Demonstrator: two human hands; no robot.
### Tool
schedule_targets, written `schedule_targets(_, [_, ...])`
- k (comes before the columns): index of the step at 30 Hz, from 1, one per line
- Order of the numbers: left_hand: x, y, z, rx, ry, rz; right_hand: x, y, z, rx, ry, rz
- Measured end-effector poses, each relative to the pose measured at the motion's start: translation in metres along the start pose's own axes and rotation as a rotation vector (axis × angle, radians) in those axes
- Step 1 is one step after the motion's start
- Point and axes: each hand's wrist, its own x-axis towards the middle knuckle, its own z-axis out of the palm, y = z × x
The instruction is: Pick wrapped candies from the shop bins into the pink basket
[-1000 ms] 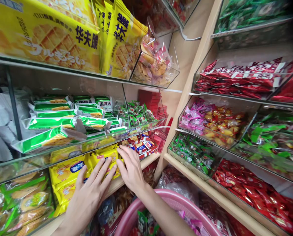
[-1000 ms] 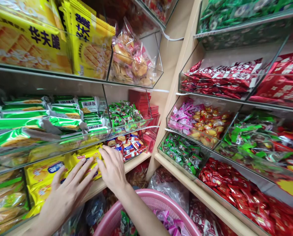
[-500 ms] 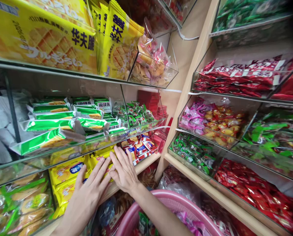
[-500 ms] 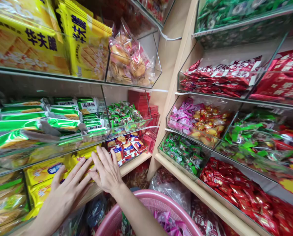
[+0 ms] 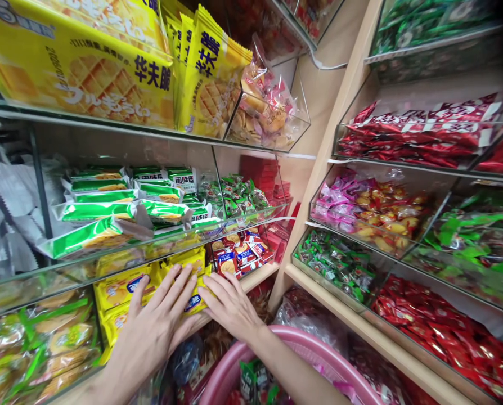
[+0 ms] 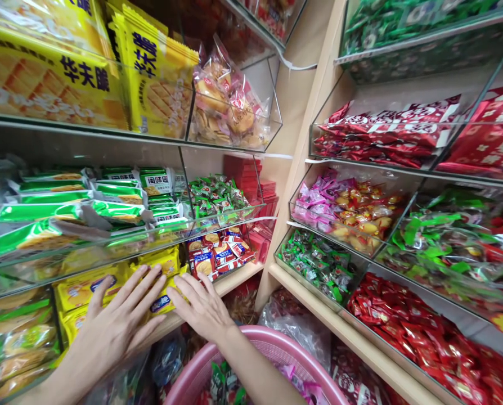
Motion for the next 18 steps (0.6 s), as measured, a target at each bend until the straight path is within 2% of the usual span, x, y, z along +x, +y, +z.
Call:
schedule_targets(6, [0.018, -0.017, 0.003, 0.076, -0.044, 0.165, 0.002, 0.000, 0.001, 0.002, 0.031, -0.003])
schedule_targets(13, [0.006, -0.022, 0.000, 0.074, -0.018, 0.252, -0.003, 0.003, -0.001, -0.019, 0.020, -0.022])
schedule_targets(18, [0.002, -0.024, -0.008, 0.039, 0.040, 0.187, -0.006, 0.003, -0.002, -0.013, 0.038, -0.010])
